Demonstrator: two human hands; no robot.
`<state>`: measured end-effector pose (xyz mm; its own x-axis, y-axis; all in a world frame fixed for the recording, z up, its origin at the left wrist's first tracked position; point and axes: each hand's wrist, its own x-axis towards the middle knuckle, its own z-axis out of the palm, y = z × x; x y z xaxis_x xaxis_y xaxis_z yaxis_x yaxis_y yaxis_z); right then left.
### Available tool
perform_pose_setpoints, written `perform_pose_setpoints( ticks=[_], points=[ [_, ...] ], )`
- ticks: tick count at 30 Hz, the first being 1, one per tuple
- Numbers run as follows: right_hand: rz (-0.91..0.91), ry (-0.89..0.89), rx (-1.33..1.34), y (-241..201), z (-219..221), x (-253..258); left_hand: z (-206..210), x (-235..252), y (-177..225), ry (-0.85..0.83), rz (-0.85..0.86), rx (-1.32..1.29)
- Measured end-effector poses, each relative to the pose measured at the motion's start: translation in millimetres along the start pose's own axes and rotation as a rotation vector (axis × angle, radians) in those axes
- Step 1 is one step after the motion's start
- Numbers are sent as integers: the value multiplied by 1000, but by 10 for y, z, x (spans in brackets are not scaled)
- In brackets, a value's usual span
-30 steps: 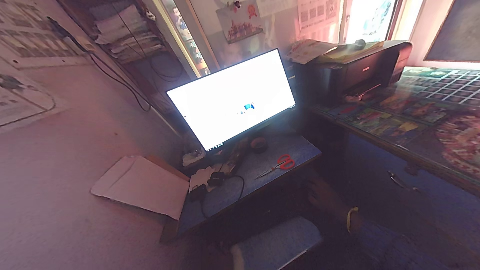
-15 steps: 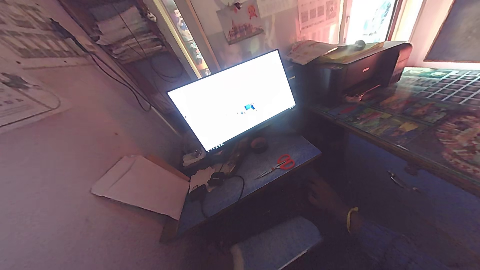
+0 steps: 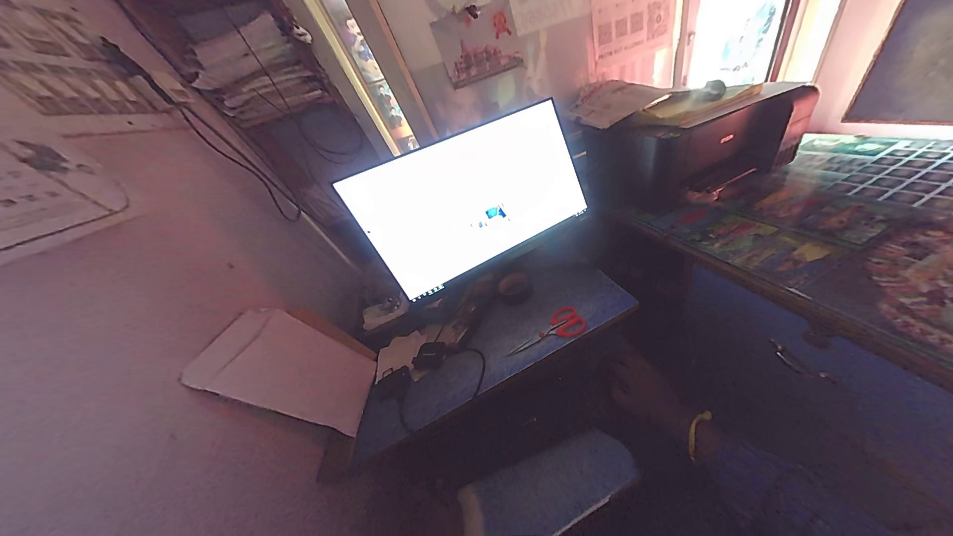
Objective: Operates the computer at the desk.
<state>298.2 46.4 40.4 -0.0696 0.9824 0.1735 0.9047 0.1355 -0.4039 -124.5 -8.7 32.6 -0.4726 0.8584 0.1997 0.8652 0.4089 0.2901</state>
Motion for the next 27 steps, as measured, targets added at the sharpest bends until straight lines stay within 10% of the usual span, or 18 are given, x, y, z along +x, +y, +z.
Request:
perform_pose_setpoints(
  ticks=[8,18,27],
  points=[
    [-53,29,-23,13,33,85,-474,-332,443,-194,213,105],
    [77,-37,-26,-57,-77,0,112,-573,1140,-124,831,-101],
    [113,-86,-21,-106,-93,-58,331,-556,1004,124,666,-323]
  ],
)
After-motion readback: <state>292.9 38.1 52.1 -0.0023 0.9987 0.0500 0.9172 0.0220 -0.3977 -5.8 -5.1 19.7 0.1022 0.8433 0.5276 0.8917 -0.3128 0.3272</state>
